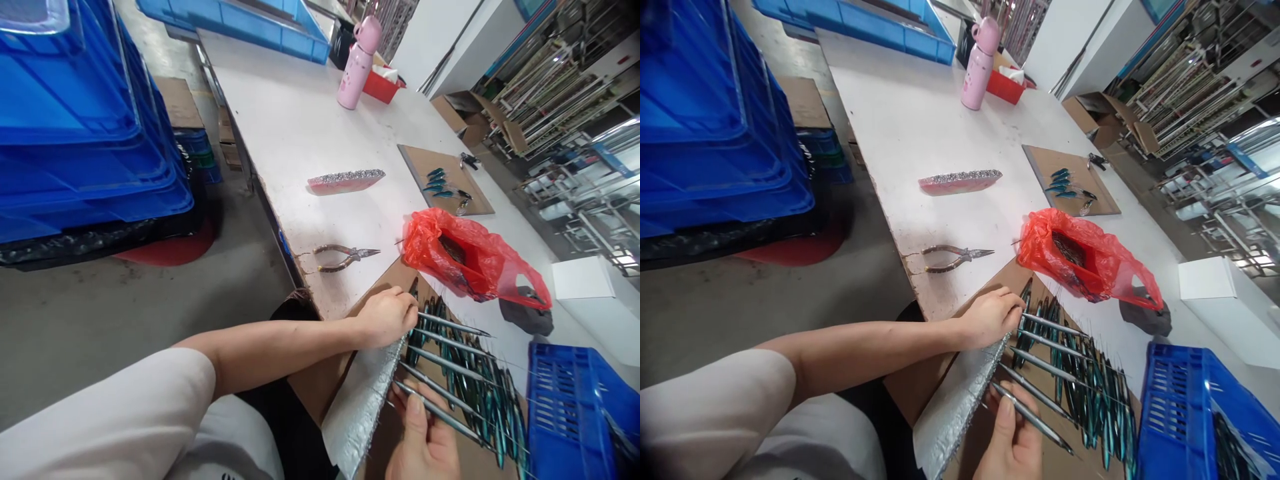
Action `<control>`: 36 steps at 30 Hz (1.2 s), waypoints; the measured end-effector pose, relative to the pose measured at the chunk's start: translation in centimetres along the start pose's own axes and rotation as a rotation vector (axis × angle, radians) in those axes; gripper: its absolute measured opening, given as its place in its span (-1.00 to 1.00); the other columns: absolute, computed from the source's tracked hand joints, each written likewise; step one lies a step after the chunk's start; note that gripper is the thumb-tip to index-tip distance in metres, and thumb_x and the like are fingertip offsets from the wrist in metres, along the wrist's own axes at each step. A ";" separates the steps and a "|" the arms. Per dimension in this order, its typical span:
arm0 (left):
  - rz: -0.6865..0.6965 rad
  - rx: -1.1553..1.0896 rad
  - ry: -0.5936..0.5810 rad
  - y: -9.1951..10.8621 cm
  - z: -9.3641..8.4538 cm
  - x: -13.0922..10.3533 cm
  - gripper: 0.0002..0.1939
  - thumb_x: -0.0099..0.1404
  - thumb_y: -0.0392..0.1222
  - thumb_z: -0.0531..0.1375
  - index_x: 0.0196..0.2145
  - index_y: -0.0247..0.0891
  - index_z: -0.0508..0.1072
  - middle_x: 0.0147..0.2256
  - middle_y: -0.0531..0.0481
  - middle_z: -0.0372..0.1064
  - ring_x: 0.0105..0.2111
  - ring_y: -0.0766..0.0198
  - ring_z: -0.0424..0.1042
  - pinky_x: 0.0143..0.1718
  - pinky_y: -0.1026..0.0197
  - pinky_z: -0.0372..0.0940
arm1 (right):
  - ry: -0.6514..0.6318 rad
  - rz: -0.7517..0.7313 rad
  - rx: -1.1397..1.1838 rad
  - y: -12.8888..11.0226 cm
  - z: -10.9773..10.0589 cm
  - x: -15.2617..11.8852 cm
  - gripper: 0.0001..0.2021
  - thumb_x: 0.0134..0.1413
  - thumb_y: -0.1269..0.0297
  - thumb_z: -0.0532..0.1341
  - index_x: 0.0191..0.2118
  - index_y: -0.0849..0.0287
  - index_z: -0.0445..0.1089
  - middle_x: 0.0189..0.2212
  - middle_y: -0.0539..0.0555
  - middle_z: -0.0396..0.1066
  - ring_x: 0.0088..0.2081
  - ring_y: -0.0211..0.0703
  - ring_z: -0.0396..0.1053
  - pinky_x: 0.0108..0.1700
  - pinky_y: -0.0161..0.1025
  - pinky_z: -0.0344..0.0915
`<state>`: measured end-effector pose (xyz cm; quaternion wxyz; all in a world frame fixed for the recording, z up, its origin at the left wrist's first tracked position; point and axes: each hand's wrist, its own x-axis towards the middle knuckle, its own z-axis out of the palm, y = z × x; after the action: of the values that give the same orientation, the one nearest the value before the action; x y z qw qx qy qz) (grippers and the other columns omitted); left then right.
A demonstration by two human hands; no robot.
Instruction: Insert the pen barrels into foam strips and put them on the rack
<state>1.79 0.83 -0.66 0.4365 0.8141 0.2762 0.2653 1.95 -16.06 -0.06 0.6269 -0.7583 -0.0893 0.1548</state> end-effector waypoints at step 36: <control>0.030 -0.022 -0.027 0.0 -1.0 0.1 -0.68 0.27 -0.23 -0.11 -0.22 -0.26 0.41 -0.29 -0.02 0.36 -0.23 0.28 0.33 -0.09 0.25 0.21 | -0.169 -0.039 0.008 -1.5 0.0 4.7 -0.67 -0.21 0.19 0.30 -0.23 0.15 0.38 -0.31 0.03 0.45 -0.37 -0.18 0.39 -0.28 -0.19 0.35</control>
<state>1.20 1.45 -0.21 0.4449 0.8170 0.2549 0.2638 6.49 -14.24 0.82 0.6232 -0.7379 -0.1560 0.2066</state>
